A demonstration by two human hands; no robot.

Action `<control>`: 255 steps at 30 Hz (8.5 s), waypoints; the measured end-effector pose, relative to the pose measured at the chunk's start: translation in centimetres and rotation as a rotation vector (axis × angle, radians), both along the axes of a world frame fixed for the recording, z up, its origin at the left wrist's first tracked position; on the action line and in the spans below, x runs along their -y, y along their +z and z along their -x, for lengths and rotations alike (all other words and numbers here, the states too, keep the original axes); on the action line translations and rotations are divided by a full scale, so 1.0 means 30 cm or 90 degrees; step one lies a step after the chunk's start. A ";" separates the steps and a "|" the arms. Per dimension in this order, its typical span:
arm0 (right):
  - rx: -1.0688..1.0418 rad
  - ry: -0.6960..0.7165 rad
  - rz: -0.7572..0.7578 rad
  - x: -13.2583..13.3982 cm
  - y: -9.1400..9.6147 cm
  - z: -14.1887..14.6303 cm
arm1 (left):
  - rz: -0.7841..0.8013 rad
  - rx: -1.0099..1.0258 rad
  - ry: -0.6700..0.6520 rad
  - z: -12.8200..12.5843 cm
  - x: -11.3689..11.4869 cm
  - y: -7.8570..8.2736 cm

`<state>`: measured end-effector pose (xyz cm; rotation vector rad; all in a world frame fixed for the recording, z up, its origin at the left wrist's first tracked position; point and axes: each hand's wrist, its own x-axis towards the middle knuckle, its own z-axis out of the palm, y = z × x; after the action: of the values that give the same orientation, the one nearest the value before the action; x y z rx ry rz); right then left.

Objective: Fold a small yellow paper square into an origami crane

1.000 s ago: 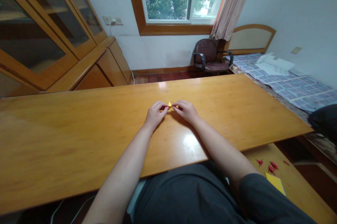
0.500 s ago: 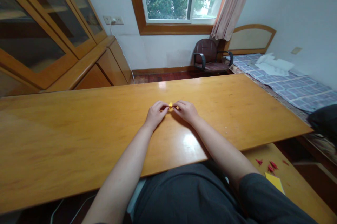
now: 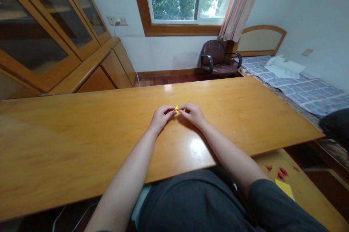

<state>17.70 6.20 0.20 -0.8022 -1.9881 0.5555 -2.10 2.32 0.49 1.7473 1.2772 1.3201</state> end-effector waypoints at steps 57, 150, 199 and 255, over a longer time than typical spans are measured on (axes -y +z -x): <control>-0.154 0.045 0.293 0.007 -0.001 0.014 | 0.163 0.330 -0.019 -0.019 0.001 0.002; -0.239 0.120 0.501 0.013 0.028 0.019 | 0.247 0.377 -0.074 -0.026 0.005 0.004; -0.226 0.032 0.334 -0.009 -0.018 0.016 | -0.034 0.043 0.035 -0.007 0.005 -0.005; 0.095 0.001 -0.039 0.013 0.020 -0.011 | -0.075 -0.098 0.044 -0.019 0.019 0.010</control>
<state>18.04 5.80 0.80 -0.8244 -2.1319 0.4446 -1.52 1.75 0.80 1.9342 1.3794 1.3444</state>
